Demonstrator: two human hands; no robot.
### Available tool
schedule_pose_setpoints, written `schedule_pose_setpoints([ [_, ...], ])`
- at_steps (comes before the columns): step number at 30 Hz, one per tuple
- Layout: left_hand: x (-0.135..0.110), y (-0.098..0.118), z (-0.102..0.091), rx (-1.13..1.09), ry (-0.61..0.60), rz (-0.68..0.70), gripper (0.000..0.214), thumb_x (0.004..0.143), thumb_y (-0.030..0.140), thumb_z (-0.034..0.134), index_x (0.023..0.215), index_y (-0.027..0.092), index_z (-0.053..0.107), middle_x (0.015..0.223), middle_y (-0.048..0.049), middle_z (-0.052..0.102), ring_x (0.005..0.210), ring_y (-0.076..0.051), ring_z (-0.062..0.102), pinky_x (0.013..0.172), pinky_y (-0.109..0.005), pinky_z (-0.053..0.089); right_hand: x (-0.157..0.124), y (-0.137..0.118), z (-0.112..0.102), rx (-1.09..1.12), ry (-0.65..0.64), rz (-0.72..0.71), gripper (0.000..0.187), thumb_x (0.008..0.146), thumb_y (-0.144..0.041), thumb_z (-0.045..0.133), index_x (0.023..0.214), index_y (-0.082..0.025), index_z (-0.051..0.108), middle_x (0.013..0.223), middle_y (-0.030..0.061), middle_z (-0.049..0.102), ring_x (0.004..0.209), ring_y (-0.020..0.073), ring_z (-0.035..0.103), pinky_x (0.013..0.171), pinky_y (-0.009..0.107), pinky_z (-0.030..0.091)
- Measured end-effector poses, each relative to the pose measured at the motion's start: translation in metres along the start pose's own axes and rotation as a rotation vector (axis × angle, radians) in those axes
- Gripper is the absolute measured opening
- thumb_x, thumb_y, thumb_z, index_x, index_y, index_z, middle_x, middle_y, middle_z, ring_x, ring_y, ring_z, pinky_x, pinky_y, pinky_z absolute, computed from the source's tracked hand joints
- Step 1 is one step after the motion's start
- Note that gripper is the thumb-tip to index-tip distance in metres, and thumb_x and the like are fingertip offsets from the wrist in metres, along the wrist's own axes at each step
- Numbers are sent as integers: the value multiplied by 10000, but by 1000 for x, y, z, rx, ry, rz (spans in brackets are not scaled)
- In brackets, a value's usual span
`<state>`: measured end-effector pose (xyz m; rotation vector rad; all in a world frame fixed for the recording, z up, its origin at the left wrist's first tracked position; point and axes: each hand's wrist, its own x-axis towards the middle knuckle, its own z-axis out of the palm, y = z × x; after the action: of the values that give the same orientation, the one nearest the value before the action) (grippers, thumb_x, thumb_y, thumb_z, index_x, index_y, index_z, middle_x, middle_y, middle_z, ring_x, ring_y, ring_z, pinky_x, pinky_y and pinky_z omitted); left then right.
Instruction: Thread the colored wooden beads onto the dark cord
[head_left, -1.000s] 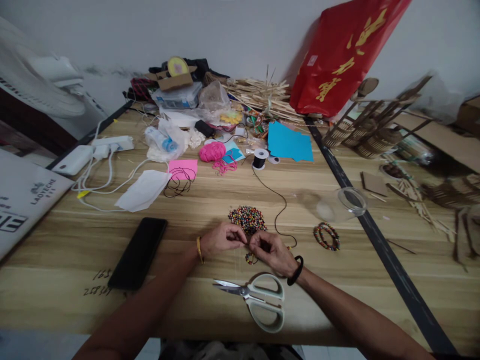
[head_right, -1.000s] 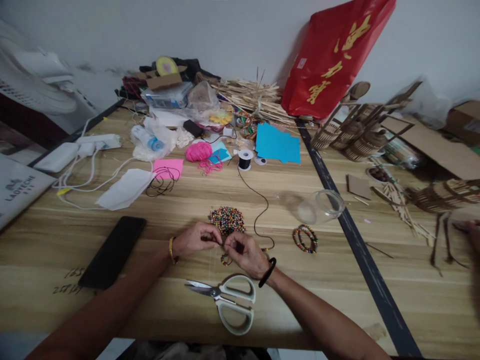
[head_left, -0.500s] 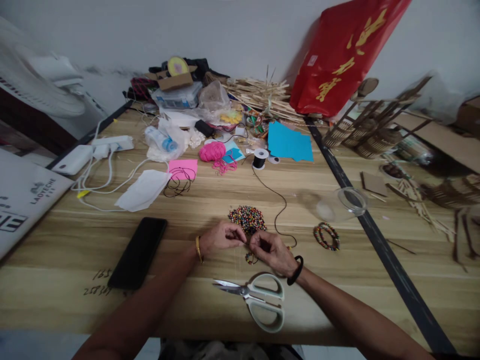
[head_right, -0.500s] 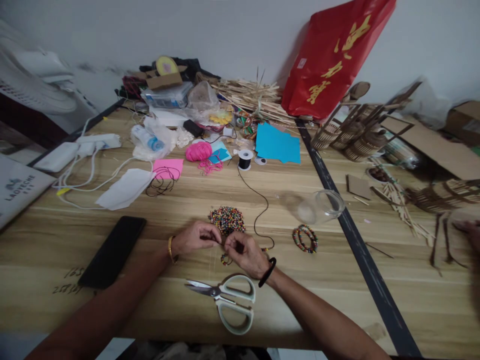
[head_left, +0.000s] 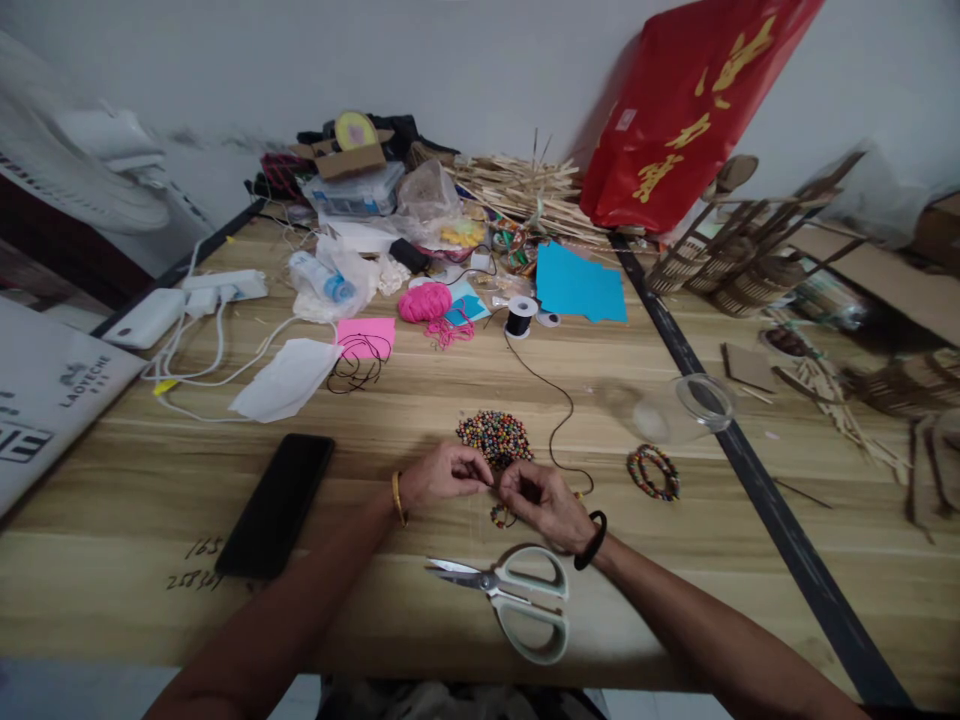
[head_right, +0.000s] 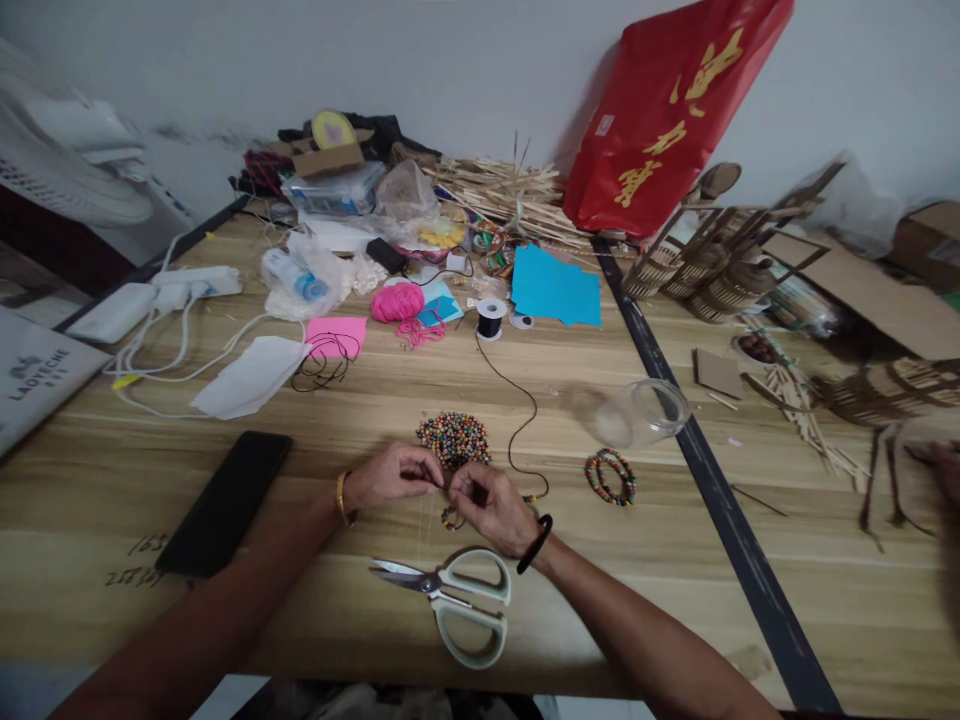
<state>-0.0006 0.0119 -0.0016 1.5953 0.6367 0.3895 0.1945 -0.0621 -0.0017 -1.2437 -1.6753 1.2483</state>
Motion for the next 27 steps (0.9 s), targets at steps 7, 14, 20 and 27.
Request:
schedule_pose_setpoints([
  [7,0,1,0,3,-11,-3,126,724,194,661,803,97,653,802,-60,687,727,-117,628,700,-223,492,0,4,0,-7,-10,-7,173,861,-282,542,748,-151,551,641,-9,520,574,97,443,521,211,348],
  [14,0,1,1,11,-18,-5,132,731,205,655,815,103,661,806,-59,690,726,-120,629,696,-220,487,0,2,0,-6,-7,-5,195,863,-313,552,753,-152,560,659,-3,548,588,101,470,533,207,368],
  [20,0,3,3,25,-19,-14,112,731,178,648,815,105,662,769,-43,683,674,-99,604,635,-192,462,1,0,1,-17,7,-2,226,859,-347,560,753,-148,573,643,-6,538,578,100,467,524,209,359],
  [27,0,4,5,18,11,-36,119,707,169,660,801,98,645,721,-26,652,639,-89,576,605,-186,435,1,1,1,29,2,-8,246,874,-360,541,755,-145,558,646,-11,510,579,96,448,534,214,358],
])
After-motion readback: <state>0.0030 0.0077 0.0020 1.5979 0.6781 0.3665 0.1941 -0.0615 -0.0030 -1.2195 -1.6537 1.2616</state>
